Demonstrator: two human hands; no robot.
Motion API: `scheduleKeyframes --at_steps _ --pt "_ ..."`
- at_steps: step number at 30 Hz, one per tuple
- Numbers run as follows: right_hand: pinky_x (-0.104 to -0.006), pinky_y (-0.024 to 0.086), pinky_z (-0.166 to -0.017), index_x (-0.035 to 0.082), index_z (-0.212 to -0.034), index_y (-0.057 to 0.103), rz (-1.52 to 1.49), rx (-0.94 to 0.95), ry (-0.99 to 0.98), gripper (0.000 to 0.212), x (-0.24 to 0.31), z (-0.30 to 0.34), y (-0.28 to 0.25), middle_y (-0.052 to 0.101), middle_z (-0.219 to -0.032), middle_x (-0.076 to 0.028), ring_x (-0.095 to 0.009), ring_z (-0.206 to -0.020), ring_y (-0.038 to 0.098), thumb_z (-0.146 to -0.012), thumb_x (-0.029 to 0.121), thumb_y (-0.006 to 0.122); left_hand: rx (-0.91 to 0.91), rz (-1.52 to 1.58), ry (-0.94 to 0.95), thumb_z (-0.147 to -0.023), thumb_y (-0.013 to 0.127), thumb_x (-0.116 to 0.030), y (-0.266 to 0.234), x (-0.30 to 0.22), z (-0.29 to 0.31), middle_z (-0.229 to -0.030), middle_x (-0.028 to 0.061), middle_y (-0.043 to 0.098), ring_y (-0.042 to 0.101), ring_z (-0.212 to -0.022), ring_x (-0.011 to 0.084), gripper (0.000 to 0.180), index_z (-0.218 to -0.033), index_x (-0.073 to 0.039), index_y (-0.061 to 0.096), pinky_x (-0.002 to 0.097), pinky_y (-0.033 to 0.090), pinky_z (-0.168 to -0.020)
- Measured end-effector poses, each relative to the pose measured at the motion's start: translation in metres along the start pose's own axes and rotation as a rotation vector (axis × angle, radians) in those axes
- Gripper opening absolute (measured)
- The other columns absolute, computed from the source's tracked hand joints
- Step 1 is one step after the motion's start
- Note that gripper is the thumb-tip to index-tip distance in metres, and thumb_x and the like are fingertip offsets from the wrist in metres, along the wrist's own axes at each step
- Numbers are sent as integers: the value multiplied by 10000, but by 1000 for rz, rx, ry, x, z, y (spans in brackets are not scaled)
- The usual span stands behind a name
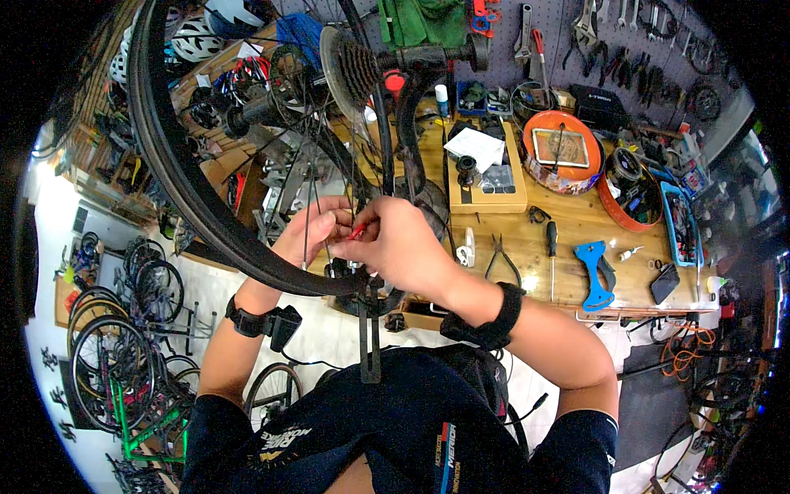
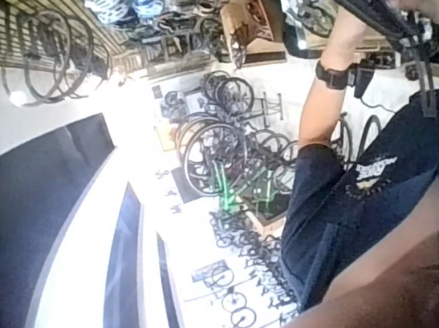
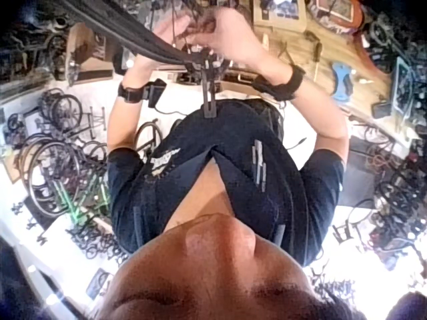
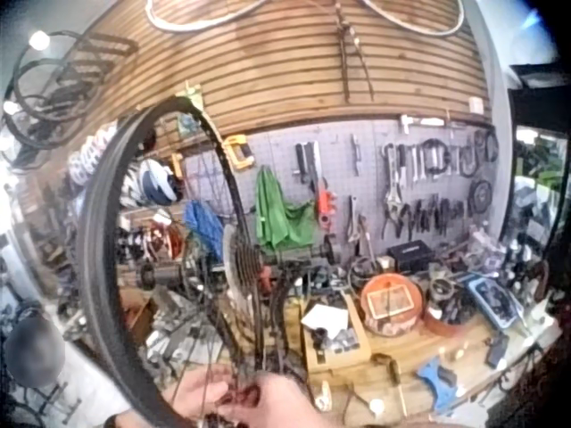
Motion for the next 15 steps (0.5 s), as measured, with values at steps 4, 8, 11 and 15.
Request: scheduleKeyframes --at_steps 4,8,11,15 --pt "-288 467 -563 -67 -904 614 144 -140 -127 364 -4 -4 5 589 -674 -66 -115 -603 538 -750 189 823 -60 -17 66 -952 625 -401 -1 -1 0 -1023 26 595 554 -1002 112 535 -1253 27 514 278 434 -916" --pt "-308 492 -590 -86 -904 611 136 -80 28 422 -11 -6 4 622 -699 -97 -145 -630 583 -762 267 796 -66 -10 48 -947 631 -395 2 0 -2 -1047 30 583 551 -1020 117 529 -1246 26 514 282 428 -929" --pt "-315 501 -600 -91 -887 609 299 -76 -1 407 -12 -15 10 643 -736 -120 -167 -647 606 -779 267 770 -67 -42 60 -945 625 -403 0 3 -3 -1082 51 580 561 -1035 139 569 -1282 30 478 296 433 -948" --pt "-316 500 -626 -82 -916 590 273 -40 -29 344 -5 -12 10 624 -745 -111 -161 -668 594 -795 201 743 -48 -54 55 -942 602 -440 -3 5 -4 -1139 79 578 580 -1047 171 652 -1352 35 425 318 448 -962"
Point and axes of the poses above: each hand's wrist, its own z-axis away from the middle knuckle, its own y-axis out of the palm, x = y × z, the point moved 7 cm from there along -z, towards the middle knuckle
